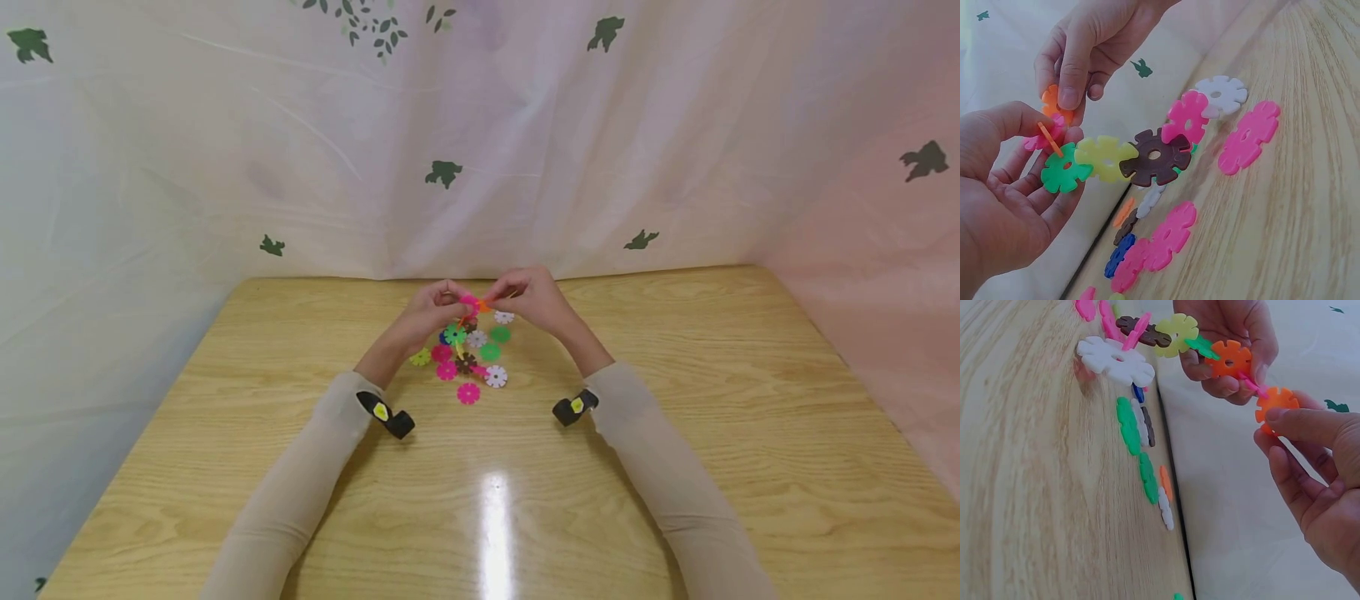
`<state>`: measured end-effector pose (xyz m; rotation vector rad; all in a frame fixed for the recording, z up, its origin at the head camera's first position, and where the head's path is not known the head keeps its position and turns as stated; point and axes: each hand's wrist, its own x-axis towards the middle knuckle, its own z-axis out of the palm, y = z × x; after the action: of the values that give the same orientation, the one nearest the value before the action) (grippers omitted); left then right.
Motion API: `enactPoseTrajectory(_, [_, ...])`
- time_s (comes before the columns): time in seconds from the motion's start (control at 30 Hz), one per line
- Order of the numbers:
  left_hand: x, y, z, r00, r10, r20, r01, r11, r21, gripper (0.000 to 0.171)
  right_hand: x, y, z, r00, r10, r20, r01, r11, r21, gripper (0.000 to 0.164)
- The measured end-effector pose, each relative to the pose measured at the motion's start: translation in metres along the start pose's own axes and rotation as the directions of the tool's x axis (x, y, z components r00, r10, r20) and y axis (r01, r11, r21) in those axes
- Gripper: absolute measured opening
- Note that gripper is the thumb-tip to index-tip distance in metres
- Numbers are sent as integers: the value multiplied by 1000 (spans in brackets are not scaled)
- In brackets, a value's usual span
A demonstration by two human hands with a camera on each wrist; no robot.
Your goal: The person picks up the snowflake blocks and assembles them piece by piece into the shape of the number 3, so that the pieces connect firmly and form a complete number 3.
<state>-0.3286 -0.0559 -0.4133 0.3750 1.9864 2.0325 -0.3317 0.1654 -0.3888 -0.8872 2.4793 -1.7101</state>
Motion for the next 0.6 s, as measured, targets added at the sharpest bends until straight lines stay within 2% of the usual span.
enactPoseTrajectory(0.6, [-2,0,2,998,63,0,-63,998,17,6,1,-1,3,999,-44,-2,44,999,-15,6])
